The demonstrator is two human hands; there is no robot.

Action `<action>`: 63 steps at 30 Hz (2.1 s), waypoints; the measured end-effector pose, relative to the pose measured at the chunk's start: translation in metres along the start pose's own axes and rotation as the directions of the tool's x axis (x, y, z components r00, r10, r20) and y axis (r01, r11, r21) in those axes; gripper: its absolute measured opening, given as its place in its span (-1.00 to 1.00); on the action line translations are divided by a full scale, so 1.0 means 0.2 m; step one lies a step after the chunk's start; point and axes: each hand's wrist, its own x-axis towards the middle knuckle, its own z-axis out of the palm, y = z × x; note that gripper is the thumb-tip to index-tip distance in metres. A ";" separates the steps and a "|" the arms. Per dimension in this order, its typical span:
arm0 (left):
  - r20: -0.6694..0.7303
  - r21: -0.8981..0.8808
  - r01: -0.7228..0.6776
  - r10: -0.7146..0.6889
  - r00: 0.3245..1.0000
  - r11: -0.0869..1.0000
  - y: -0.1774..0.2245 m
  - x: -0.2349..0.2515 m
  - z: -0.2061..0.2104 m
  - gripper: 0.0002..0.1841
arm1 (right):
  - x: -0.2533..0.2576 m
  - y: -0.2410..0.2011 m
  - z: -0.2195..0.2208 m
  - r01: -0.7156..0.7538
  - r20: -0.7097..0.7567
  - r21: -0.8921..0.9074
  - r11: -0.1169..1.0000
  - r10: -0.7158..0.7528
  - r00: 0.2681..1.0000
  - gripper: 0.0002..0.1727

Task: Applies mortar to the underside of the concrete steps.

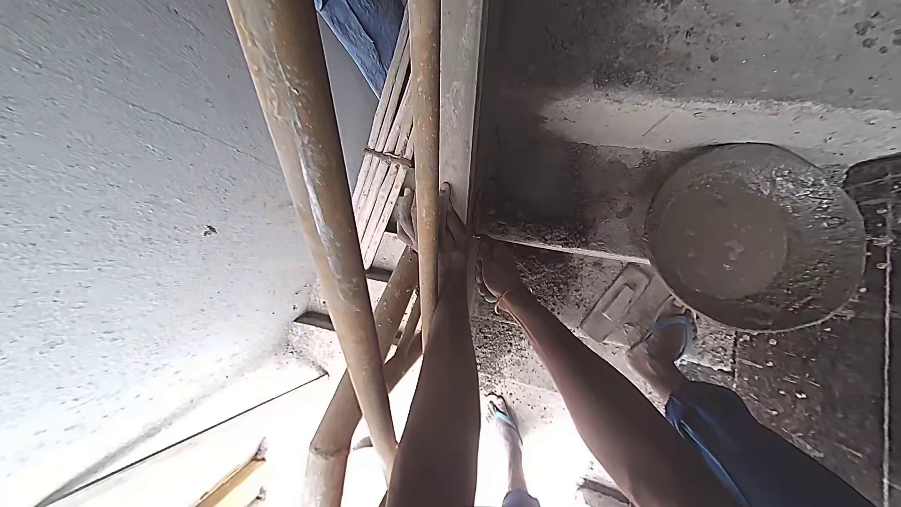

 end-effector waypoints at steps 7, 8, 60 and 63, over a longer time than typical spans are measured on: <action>-0.001 0.042 0.019 -0.019 1.000 0.999 0.01 -0.01 0.00 -0.63 | 0.14 0.03 -0.07 -0.147 -0.066 -0.075 0.986 0.142 0.988 -0.49; -0.034 0.036 0.008 -0.007 0.999 0.999 0.02 0.00 0.01 -0.64 | 0.13 0.02 -0.11 -0.151 -0.092 -0.044 0.988 0.146 0.985 -0.47; -0.040 -0.058 -0.009 0.007 0.999 0.998 0.07 0.02 -0.05 -0.67 | 0.32 -0.77 -0.50 -0.094 0.229 0.249 0.964 0.036 0.973 -0.59; -0.027 -0.050 -0.008 0.006 1.000 0.999 0.09 0.02 -0.06 -0.67 | 0.17 -0.77 -0.50 -0.032 0.198 0.265 0.964 -0.022 0.980 -0.59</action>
